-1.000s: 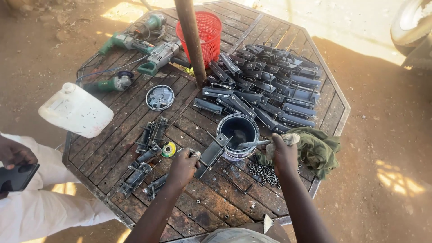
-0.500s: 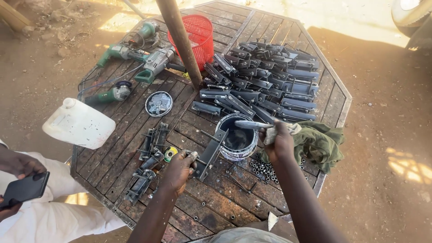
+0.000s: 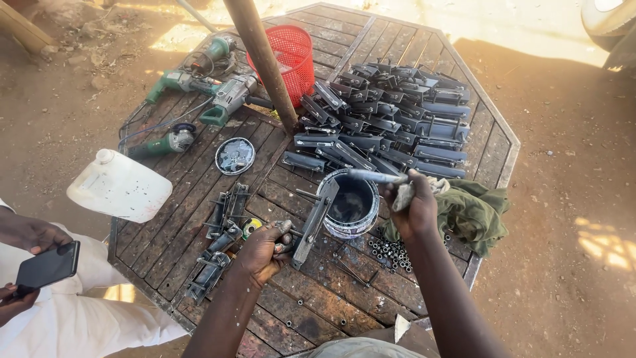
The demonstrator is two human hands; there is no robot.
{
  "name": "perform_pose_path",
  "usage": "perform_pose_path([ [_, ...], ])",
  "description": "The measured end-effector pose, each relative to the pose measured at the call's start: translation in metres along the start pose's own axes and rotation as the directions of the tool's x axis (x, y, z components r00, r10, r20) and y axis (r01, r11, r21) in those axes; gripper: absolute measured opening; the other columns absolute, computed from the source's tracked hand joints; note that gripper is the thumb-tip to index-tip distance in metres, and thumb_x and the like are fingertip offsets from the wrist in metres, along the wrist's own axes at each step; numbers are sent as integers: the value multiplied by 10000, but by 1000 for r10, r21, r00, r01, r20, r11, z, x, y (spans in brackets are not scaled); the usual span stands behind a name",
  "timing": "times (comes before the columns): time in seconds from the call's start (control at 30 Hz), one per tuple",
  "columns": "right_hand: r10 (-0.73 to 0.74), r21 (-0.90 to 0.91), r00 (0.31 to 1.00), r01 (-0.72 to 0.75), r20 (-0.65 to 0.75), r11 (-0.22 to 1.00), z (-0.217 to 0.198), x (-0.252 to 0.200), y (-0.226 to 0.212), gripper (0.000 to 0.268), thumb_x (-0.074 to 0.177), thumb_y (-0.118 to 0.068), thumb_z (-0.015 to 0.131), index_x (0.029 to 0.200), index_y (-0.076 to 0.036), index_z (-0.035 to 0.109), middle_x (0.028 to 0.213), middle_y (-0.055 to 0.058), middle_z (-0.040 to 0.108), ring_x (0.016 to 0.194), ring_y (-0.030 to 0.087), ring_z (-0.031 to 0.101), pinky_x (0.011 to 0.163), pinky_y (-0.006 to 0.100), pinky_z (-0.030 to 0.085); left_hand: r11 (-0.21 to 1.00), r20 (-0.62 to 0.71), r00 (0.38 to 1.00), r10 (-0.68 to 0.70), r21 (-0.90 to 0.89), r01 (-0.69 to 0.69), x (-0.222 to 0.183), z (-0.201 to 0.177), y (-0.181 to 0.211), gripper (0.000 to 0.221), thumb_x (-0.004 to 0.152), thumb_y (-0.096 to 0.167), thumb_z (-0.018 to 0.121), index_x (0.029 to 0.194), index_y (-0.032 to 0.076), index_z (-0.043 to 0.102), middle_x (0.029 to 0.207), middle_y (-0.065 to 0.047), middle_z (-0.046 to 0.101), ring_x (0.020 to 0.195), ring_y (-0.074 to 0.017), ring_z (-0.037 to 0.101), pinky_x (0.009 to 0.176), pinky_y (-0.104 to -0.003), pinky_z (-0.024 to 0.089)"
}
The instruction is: A person is manually applying black paint to a series of small metal components using a cloth on a workbench.
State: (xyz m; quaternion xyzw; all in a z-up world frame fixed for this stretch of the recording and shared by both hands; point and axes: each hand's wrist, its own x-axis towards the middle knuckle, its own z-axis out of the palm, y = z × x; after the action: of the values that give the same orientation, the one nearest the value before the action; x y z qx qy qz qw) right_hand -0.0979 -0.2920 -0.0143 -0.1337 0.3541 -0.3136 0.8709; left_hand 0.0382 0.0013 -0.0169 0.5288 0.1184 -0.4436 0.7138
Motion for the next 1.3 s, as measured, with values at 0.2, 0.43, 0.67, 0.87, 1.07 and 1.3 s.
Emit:
perform_pose_path([
  [0.2, -94, -76, 991, 101, 90, 992, 3, 1, 5, 251, 907, -152, 755, 997, -41, 548, 862, 166, 619, 697, 341, 727, 706, 523, 687, 996, 73, 996, -55, -63, 59, -14, 18, 11, 94, 1013, 85, 631, 940, 28, 613, 648, -43, 522, 456, -15, 450, 423, -73, 308],
  [0.43, -195, -15, 948, 205, 251, 979, 12, -33, -5, 199, 921, -117, 745, 983, -4, 594, 874, 168, 656, 846, 340, 742, 894, 580, 625, 991, 70, 995, -66, -113, 73, -8, 22, 14, 87, 1011, 77, 630, 968, 1, 632, 658, -41, 512, 442, -9, 435, 415, -71, 312],
  [0.67, -266, -190, 868, 370, 418, 909, -6, -14, -18, 218, 919, -57, 724, 1034, -12, 544, 809, 152, 653, 733, 313, 749, 689, 489, 672, 988, 132, 989, -65, -133, 82, -10, 27, 21, 95, 1015, 69, 617, 935, 17, 607, 673, -23, 488, 463, -1, 424, 442, -70, 305],
  [0.87, -256, -214, 845, 390, 470, 896, 21, -32, -25, 268, 884, -79, 764, 1042, 3, 564, 808, 109, 652, 740, 254, 743, 691, 442, 673, 984, 161, 985, -67, -155, 92, -13, 37, 22, 101, 1018, 70, 621, 941, 4, 616, 678, -29, 492, 470, -6, 439, 453, -73, 321],
  [1.07, -248, -257, 858, 390, 450, 884, 24, -32, -39, 196, 929, -84, 727, 1051, -25, 586, 781, 63, 635, 726, 209, 730, 681, 431, 666, 984, 150, 987, -56, -160, 80, -16, 33, 26, 115, 1018, 70, 617, 934, -10, 616, 671, -27, 495, 462, 9, 427, 439, -65, 309],
  [1.3, -296, -486, 848, 502, 440, 715, 13, -12, -41, 171, 929, -108, 758, 985, -50, 607, 777, 20, 597, 739, 134, 674, 686, 367, 624, 984, 128, 991, -45, -167, 66, -3, 31, 17, 107, 1019, 69, 621, 947, -10, 621, 666, -35, 493, 456, -2, 434, 433, -75, 316],
])
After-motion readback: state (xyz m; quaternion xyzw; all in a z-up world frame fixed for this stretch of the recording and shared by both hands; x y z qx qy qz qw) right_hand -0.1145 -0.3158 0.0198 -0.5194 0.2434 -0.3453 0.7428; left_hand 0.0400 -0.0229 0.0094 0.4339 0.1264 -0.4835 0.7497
